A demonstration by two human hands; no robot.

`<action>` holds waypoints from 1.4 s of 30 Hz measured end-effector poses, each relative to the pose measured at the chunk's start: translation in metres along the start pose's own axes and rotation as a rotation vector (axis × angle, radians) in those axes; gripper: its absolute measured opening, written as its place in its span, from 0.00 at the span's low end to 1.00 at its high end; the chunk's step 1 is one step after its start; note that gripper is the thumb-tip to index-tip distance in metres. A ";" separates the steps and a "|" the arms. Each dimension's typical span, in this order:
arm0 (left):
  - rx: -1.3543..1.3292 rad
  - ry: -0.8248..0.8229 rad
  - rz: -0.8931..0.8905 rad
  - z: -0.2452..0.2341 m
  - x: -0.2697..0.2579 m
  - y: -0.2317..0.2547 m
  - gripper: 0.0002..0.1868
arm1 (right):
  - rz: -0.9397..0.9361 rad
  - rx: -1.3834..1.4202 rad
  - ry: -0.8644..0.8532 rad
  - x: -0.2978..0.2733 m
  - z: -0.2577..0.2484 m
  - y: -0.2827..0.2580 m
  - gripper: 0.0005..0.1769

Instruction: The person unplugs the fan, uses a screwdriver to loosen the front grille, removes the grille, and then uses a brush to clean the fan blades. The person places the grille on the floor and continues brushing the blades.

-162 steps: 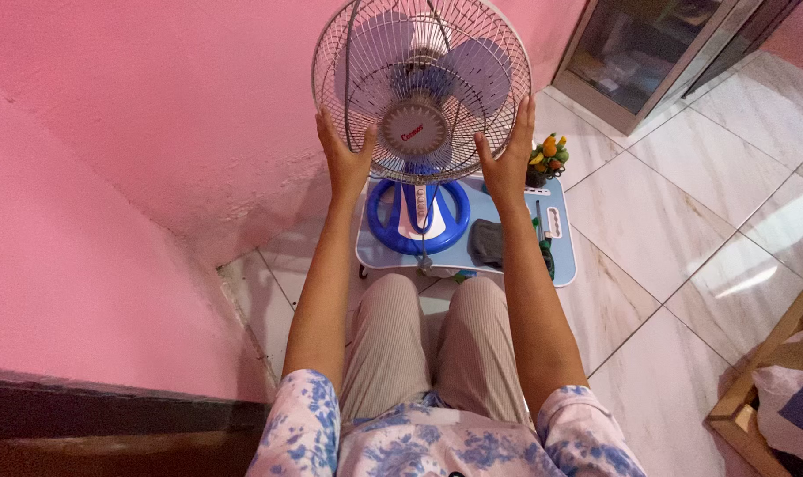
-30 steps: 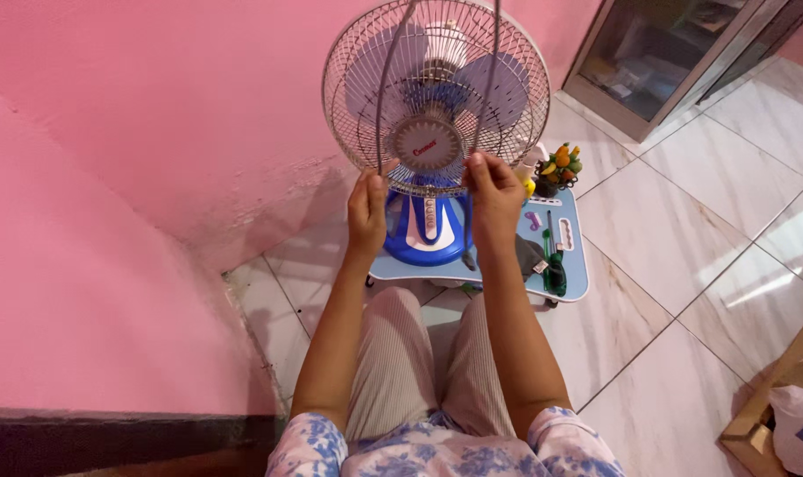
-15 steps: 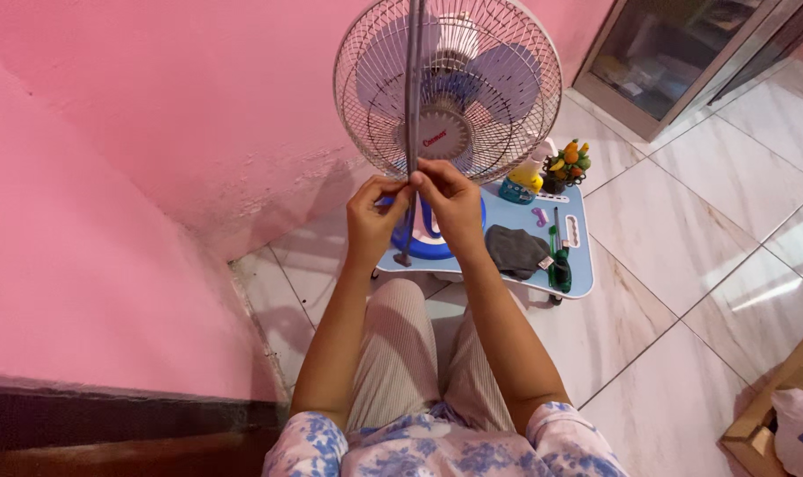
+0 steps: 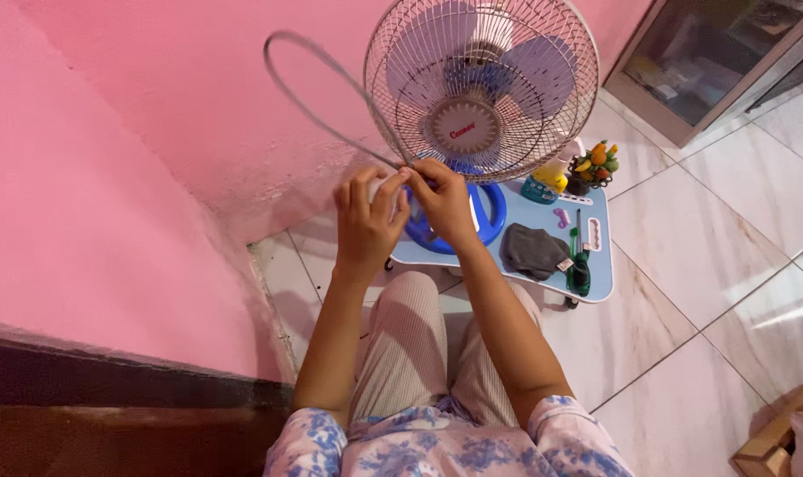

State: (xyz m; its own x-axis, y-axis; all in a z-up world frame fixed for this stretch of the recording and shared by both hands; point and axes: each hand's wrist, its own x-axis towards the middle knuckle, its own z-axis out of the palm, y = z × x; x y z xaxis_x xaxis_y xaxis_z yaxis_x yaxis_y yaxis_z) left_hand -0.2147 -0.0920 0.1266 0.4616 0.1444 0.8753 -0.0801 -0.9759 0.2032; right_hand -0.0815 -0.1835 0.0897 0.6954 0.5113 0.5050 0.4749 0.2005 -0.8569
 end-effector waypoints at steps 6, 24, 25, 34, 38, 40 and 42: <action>0.263 -0.183 0.186 -0.018 0.012 -0.009 0.29 | 0.049 -0.222 -0.330 0.001 -0.023 0.003 0.11; -1.101 -0.053 -0.741 0.063 -0.062 -0.126 0.12 | 0.279 0.136 -0.401 0.009 -0.046 0.009 0.21; -1.155 -0.016 -0.805 0.069 -0.066 -0.131 0.12 | 0.247 0.150 -0.389 0.010 -0.044 0.018 0.21; -1.665 0.277 -1.139 0.104 -0.086 -0.146 0.11 | 0.344 0.455 -0.233 0.017 0.020 0.103 0.23; -1.646 0.379 -1.221 0.122 -0.102 -0.183 0.12 | 0.396 0.354 -0.383 0.015 0.033 0.117 0.26; -1.607 0.452 -1.211 0.136 -0.105 -0.200 0.13 | 0.368 0.244 -0.483 0.013 0.038 0.119 0.27; -1.574 0.545 -1.129 0.147 -0.108 -0.209 0.13 | 0.304 0.100 -0.584 0.009 0.043 0.121 0.27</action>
State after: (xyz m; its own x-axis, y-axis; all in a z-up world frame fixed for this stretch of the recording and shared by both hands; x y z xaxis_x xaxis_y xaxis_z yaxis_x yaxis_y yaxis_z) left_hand -0.1179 0.0725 -0.0745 0.6076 0.7921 0.0581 -0.6960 0.4958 0.5193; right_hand -0.0407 -0.1186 -0.0134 0.3704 0.9206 0.1240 0.2314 0.0378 -0.9721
